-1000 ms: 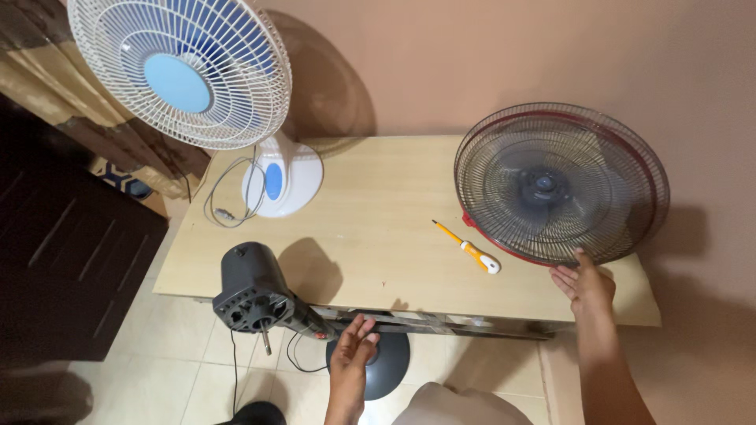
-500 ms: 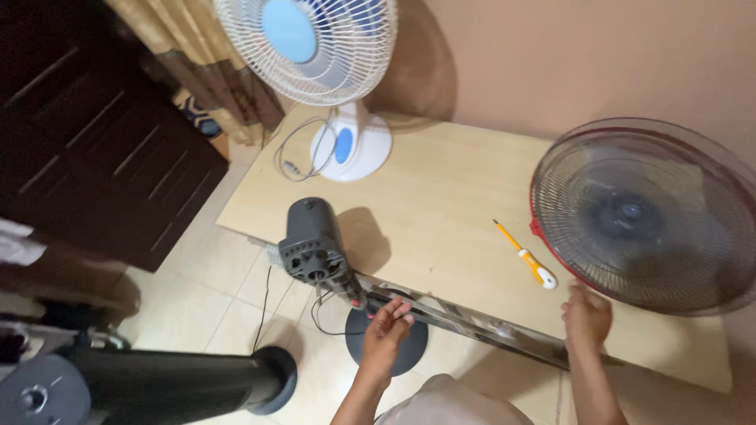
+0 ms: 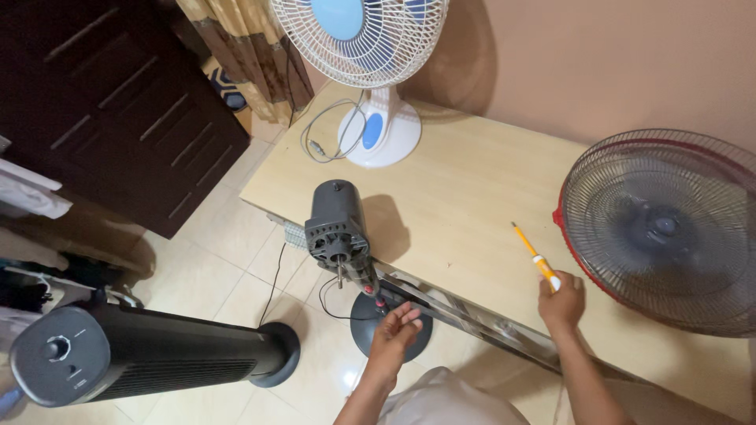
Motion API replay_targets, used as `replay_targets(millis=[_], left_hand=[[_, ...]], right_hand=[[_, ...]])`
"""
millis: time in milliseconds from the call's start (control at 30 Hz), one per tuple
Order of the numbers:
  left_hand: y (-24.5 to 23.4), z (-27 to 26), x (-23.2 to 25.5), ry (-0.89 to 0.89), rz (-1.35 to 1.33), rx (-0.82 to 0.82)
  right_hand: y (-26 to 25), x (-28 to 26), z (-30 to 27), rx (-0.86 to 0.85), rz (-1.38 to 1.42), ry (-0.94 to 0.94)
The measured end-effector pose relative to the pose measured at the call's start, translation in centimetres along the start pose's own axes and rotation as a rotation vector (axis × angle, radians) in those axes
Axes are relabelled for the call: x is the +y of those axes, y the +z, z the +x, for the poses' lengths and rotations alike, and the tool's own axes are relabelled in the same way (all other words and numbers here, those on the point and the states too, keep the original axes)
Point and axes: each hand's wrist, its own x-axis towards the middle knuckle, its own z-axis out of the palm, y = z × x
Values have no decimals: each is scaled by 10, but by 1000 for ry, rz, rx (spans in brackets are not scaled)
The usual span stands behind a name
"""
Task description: The person disassembles a standing fan by removing the front grille, the fan blades, and the rear grille. They use a screwdriver to loosen screws on the motor housing and place the removed parts on a nearby table.
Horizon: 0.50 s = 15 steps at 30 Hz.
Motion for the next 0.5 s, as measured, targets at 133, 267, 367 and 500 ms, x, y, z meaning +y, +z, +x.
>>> replay_targets(millis=[133,267,367,500], left_hand=[[-6,-3,-6,-5,2,-22],[-10,1,-10,56,-80,-113],[-22,-1,-1,103,-82,-167],[-47,-17,30,115,-49,-167]], right_hand=[[1,-27,-23,-209,511,145],[-12,-89,-50,-571,1043,484],[-40,-149,-69,-726,1324,558],[-83,-235,-95,-872,1438,540]])
